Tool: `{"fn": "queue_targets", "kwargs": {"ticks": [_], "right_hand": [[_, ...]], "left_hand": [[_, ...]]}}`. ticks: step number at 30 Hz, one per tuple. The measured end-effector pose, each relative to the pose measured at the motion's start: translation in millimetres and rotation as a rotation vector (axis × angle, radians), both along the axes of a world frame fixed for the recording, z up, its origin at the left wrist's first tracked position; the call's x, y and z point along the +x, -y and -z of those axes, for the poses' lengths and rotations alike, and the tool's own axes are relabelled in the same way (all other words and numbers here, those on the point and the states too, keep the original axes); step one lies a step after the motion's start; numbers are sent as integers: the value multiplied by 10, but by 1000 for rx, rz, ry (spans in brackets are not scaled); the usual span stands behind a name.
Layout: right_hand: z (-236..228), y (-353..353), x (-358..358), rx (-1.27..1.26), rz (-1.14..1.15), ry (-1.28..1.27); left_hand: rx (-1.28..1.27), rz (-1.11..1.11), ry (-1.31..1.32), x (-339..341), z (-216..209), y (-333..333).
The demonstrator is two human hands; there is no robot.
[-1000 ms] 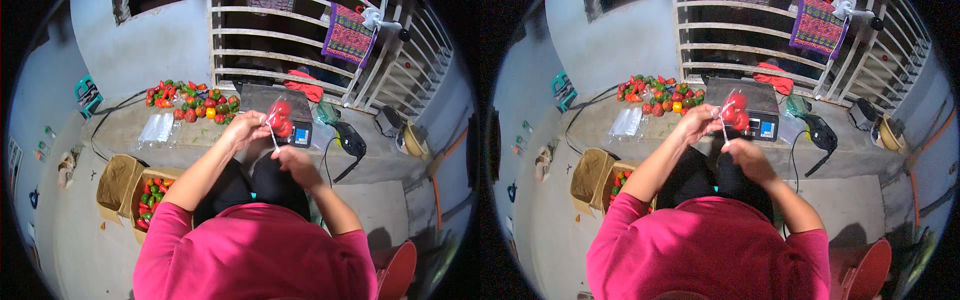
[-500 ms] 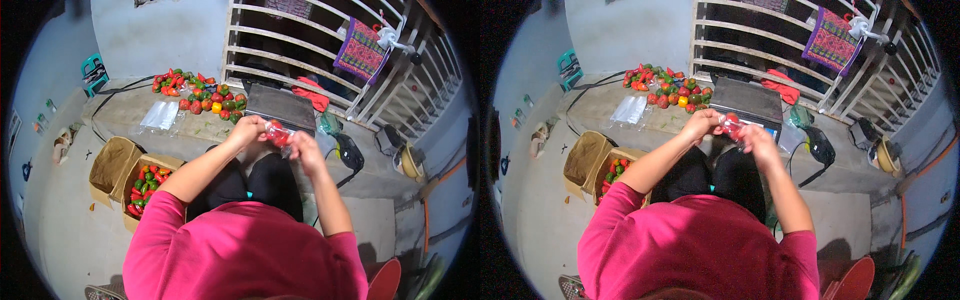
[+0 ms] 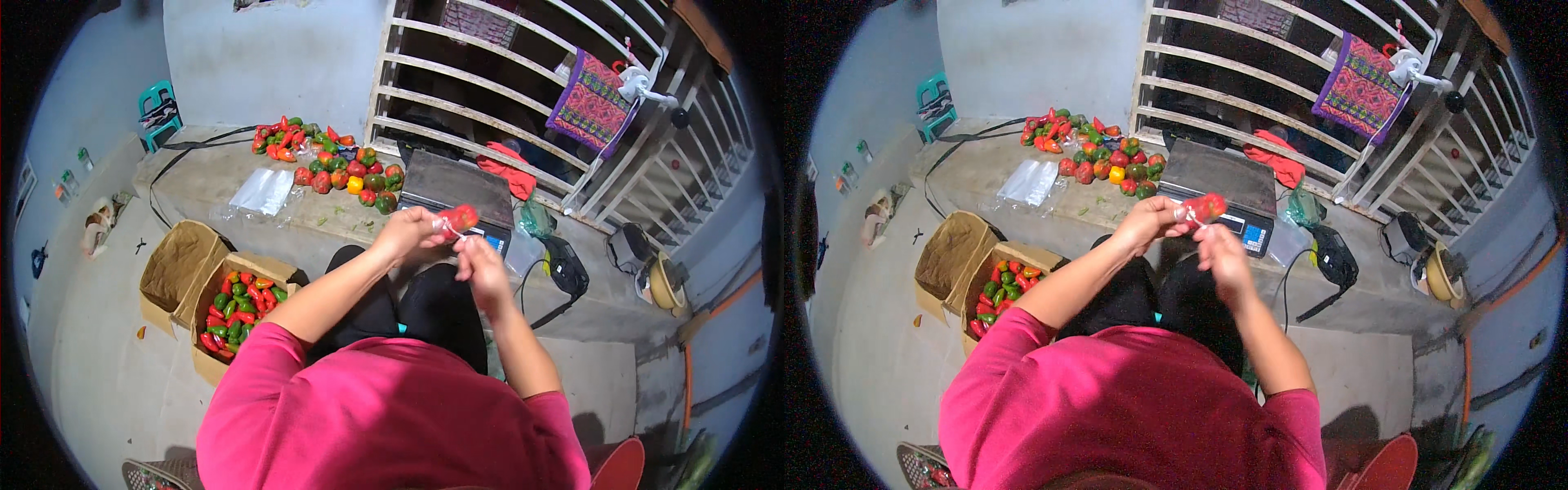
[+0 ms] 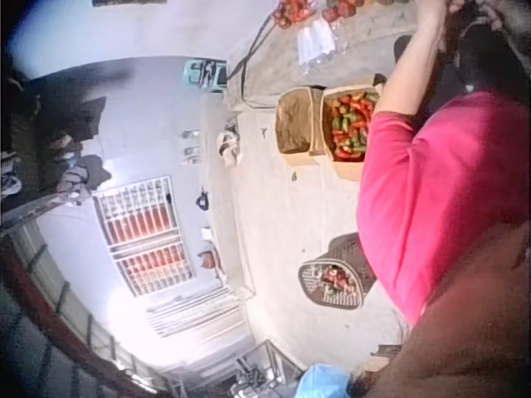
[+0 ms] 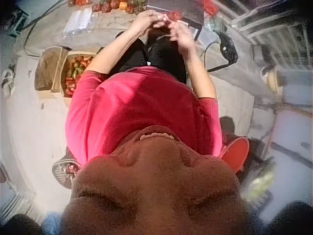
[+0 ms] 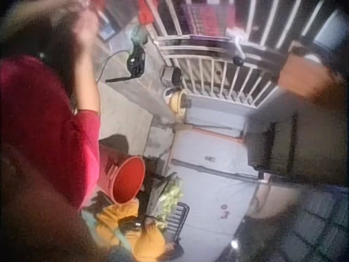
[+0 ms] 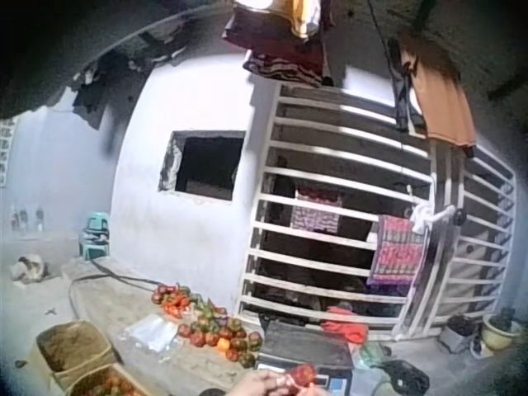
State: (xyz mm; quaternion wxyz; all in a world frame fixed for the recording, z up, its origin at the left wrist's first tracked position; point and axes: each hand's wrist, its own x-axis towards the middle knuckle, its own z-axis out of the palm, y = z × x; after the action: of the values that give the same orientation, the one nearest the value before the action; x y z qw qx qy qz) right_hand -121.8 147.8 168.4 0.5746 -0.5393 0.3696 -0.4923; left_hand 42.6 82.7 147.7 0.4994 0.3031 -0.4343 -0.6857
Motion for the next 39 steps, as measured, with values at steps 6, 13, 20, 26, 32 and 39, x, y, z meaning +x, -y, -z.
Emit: {"fn": "queue_targets", "kwargs": {"ticks": [6, 13, 20, 26, 32, 39], "right_hand": [[209, -283, 286, 281, -315, 307], [281, 306, -284, 172, -87, -101], [212, -191, 189, 85, -510, 709], [166, -83, -301, -11, -394, -301], [271, 106, -308, -37, 22, -489], [840, -89, -483, -95, 259, -621]], "left_hand": [[-134, 521, -349, 115, -112, -288], [-495, -60, 774, -32, 234, -20], [-134, 265, -424, -171, -67, -242], [-828, 560, 244, 148, -164, -340], [-838, -42, 596, -148, 119, -368], [-260, 52, 515, -456, 573, -483]]}}
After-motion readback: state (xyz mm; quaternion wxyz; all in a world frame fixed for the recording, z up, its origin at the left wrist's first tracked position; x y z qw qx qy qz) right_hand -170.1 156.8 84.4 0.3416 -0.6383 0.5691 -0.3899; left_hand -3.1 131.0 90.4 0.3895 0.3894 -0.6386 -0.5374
